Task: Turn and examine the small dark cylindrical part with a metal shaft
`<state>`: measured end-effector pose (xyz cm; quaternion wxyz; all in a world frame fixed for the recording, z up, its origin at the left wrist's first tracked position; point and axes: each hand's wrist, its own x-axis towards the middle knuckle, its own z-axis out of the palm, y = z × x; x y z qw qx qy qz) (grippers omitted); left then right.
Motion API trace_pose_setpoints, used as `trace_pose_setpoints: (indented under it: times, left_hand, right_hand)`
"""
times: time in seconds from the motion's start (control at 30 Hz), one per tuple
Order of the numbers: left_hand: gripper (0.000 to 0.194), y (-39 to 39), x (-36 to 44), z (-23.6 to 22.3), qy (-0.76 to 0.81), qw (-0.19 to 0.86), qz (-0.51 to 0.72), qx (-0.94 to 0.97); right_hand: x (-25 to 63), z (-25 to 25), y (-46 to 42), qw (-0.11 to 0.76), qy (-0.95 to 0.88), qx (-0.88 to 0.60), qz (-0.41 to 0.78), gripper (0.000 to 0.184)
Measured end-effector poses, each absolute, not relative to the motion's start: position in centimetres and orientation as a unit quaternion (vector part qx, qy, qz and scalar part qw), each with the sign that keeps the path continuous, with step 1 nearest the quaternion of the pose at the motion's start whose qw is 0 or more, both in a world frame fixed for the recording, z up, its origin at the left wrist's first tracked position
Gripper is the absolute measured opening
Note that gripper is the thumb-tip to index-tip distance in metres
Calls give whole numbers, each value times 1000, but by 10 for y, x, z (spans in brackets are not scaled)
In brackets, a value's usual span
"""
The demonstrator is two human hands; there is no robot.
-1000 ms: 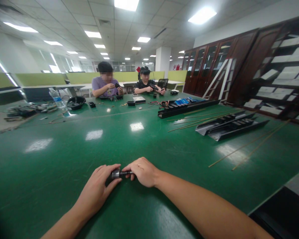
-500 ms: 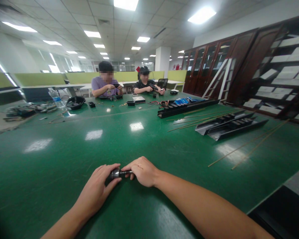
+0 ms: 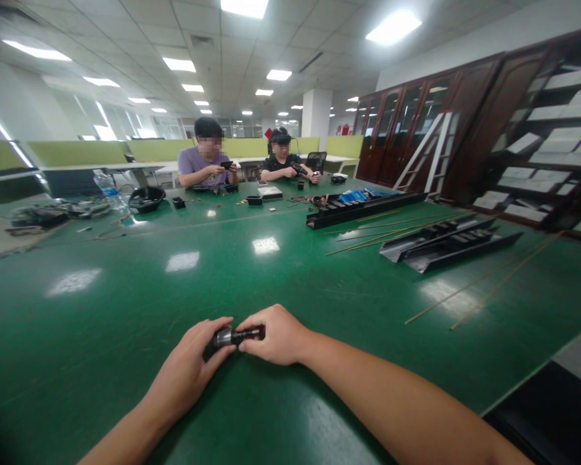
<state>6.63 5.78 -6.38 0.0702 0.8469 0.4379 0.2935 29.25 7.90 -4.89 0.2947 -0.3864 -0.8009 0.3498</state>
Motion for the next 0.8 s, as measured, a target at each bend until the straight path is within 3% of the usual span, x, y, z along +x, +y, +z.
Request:
trace_pose_setpoints:
  times: [0.8]
  left_hand:
    - [35, 57, 69, -64, 441, 57, 298, 845]
  right_hand:
    - [292, -52, 82, 309, -798, -404, 324, 21]
